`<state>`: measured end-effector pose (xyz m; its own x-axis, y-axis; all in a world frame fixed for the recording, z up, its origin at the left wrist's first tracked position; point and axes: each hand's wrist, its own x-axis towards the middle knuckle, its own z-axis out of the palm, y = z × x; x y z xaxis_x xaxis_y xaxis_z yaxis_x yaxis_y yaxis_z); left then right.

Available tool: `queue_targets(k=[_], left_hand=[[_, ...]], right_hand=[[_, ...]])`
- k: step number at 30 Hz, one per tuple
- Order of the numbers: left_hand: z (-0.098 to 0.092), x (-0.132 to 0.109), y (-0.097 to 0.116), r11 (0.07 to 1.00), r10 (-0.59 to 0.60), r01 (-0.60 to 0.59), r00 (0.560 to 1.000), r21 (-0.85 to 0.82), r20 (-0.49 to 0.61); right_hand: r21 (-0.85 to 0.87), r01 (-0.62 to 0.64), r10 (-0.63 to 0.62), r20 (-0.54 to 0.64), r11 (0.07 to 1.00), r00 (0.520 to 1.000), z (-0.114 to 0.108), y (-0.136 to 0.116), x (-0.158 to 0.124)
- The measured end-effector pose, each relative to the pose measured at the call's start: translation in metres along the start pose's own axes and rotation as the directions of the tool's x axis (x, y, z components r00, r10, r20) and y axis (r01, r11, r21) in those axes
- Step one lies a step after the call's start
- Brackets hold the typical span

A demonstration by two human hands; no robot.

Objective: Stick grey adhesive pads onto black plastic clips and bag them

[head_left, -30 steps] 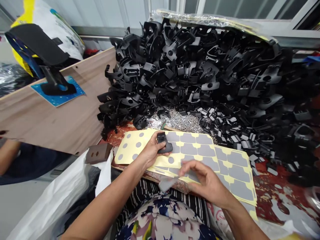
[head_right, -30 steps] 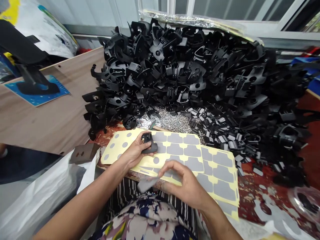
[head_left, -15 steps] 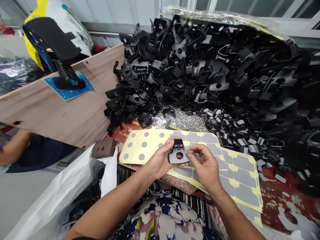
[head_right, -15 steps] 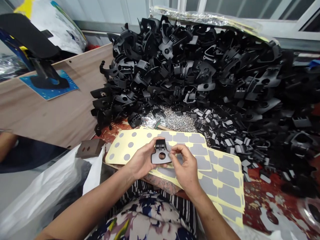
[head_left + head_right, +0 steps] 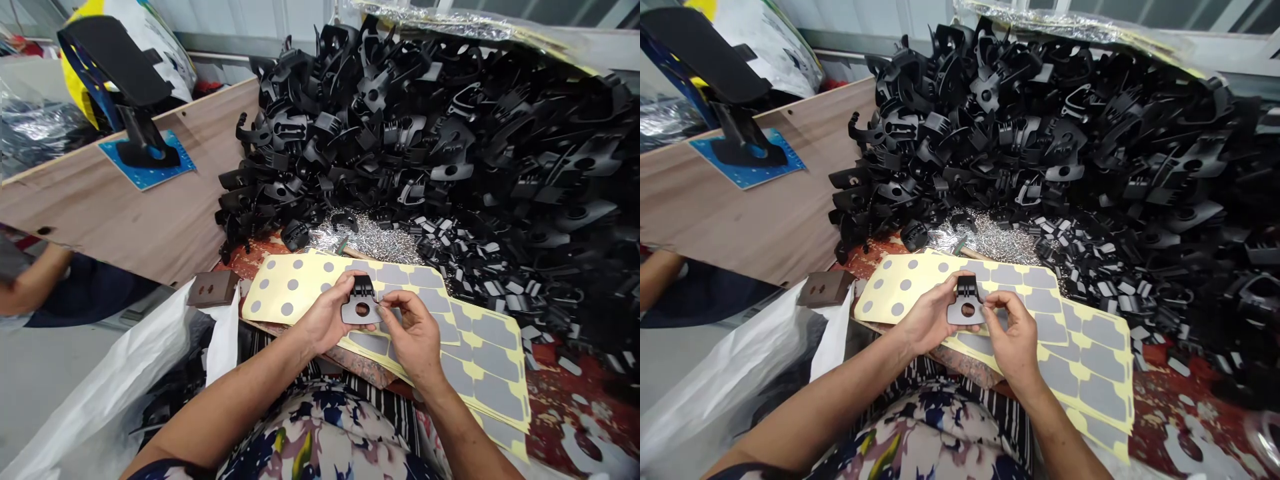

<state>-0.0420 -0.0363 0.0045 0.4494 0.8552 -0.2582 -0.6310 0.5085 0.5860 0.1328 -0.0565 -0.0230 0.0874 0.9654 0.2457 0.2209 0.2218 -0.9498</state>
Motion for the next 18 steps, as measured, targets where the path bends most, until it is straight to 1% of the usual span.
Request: queue_targets(k=[5,8,11,14,16,18], left_hand=[[-0.001,-0.001,-0.001,1.0,0.004,-0.004,1.0,0.011,0.0],[0.0,-0.003,-0.001,1.0,-0.002,0.003,1.0,0.025,-0.005],[0.002,-0.004,-0.001,0.999,0.006,-0.005,1.0,0.049,-0.003],[0.004,-0.004,-0.003,0.988,0.028,-0.025,0.999,0.153,-0.017],[0.005,-0.005,-0.008,0.963,0.08,-0.064,0.995,0.261,-0.053],[0.003,-0.005,-0.014,0.928,0.142,-0.101,0.986,0.358,-0.09]], right_hand=[[-0.055,0.032,-0.033,-0.007,0.998,0.999,0.0,0.001,-0.002],[-0.111,0.055,-0.054,0.008,0.992,0.999,0.001,-0.002,-0.004],[-0.196,0.134,-0.132,0.024,0.971,0.991,0.002,-0.004,-0.007],[-0.295,0.26,-0.266,0.021,0.919,0.964,0.006,0.0,-0.011],[-0.342,0.339,-0.353,0.021,0.876,0.935,0.008,0.005,-0.015],[-0.365,0.384,-0.395,0.046,0.848,0.917,0.009,0.01,-0.019]])
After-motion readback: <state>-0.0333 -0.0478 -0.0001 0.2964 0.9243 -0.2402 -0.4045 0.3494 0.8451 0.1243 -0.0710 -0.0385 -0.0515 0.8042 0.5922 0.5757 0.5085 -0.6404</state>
